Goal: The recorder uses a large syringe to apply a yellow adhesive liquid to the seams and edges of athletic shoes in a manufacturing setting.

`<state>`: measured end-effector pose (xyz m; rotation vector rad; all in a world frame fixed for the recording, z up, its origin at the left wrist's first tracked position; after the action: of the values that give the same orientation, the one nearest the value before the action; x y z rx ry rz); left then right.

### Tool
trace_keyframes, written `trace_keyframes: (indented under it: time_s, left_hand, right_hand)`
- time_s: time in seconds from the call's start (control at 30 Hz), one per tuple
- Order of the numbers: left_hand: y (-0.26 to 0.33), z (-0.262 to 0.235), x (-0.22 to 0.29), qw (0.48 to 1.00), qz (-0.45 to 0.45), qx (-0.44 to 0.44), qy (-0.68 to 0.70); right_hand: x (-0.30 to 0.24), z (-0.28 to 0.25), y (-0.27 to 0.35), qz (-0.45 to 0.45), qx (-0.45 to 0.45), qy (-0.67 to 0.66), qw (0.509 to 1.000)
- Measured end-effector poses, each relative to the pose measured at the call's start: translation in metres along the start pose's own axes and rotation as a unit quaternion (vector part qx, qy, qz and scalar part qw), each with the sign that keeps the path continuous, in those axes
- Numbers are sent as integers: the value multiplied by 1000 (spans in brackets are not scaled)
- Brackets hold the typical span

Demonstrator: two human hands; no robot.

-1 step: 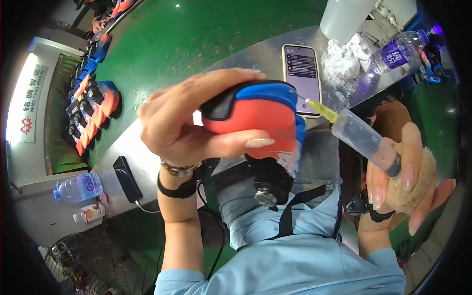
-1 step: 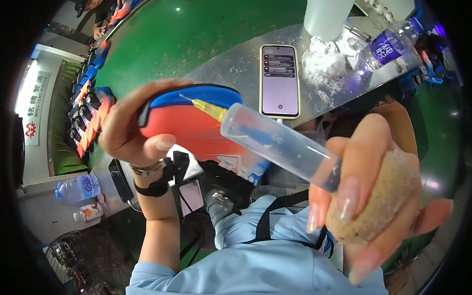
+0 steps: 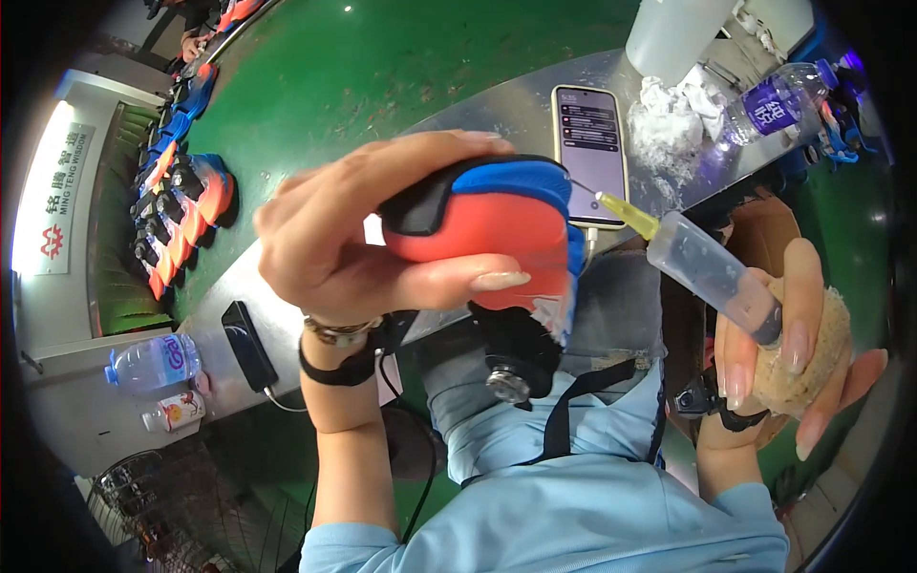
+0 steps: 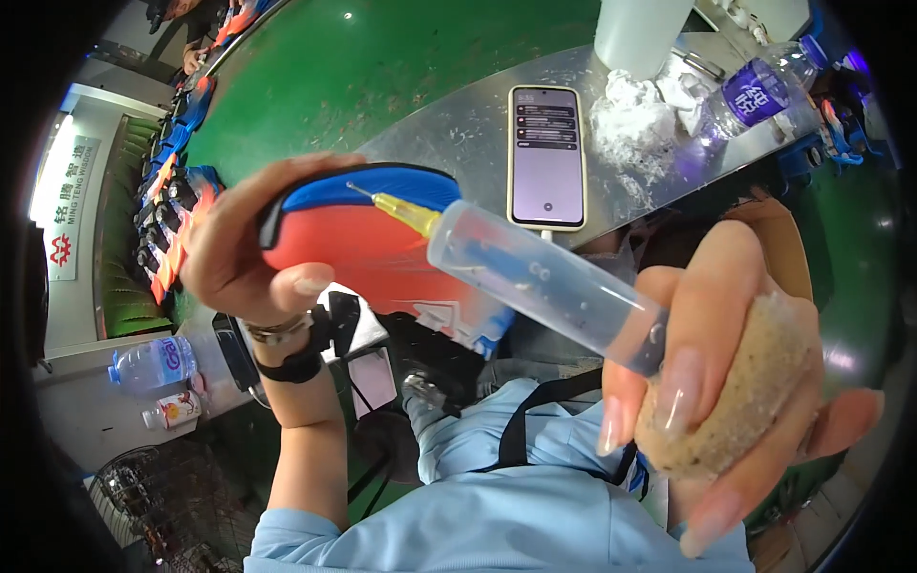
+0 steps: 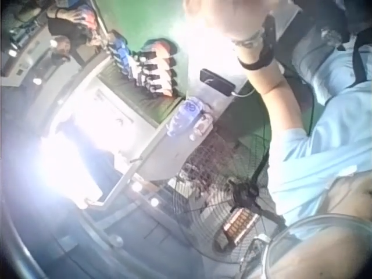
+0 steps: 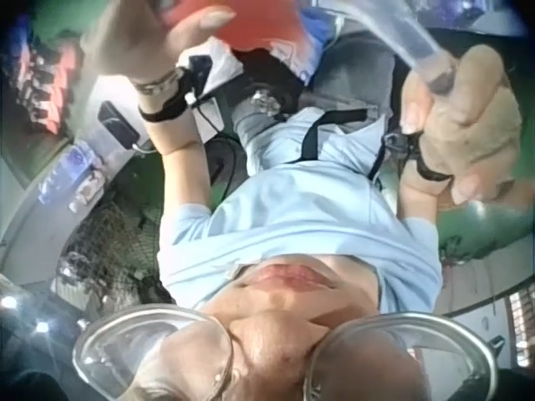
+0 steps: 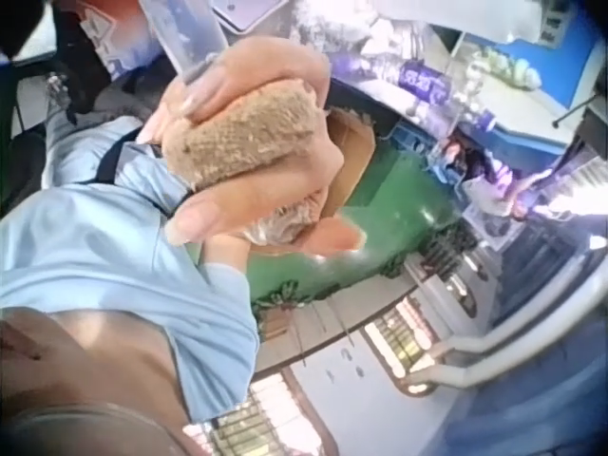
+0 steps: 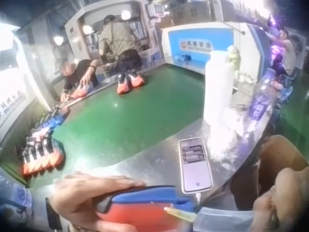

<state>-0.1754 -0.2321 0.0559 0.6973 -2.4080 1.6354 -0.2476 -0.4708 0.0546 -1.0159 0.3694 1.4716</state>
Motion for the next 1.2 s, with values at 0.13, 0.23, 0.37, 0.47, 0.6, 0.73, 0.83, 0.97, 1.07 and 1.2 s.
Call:
trace_keyframes:
  time_s: [0.13, 0.23, 0.37, 0.47, 0.6, 0.73, 0.83, 0.97, 1.07, 1.2]
  left_hand:
    - [-10, -15, 3, 997, 34, -63, -11]
    - [-11, -14, 6, 997, 41, -59, -20]
    - [-9, -11, 4, 996, 74, -49, 4]
    - [-17, -5, -4, 988, 118, -91, 48]
    - [-18, -10, -6, 984, 109, -127, 53]
    - [-13, -12, -4, 993, 48, -108, 4]
    - [-7, -13, -14, 996, -63, -30, -48]
    - [2, -13, -27, 989, -122, 12, -84]
    - [6, -10, -39, 982, -126, 57, -129]
    - [12, -28, -61, 991, -84, 95, -36]
  right_hand:
    - [6, 3, -8, 33, -3, -26, 999]
    - [5, 3, -8, 37, 4, -29, 999]
    - [8, 6, -8, 37, 28, -9, 999]
    - [8, -1, -8, 33, 50, -8, 998]
    - [11, 4, -7, 28, 75, 11, 997]
    - [24, 10, -10, -17, 150, 20, 988]
    - [35, 1, -9, -12, 150, 6, 989]
    - [52, -10, -8, -17, 144, -4, 989]
    - [66, -21, -9, -28, 119, 9, 992]
    - [82, -30, -5, -6, 114, -24, 993]
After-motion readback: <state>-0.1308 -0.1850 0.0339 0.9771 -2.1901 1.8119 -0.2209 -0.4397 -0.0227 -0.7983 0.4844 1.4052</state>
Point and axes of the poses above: each hand's wrist, its own y-axis away from the middle knuckle, its own z-axis out of the palm, x = y × z, the point moved 3 cm from there along -y, towards the middle knuckle, and after that the axes turned 10 degrees about x, right-handed, at the moved point
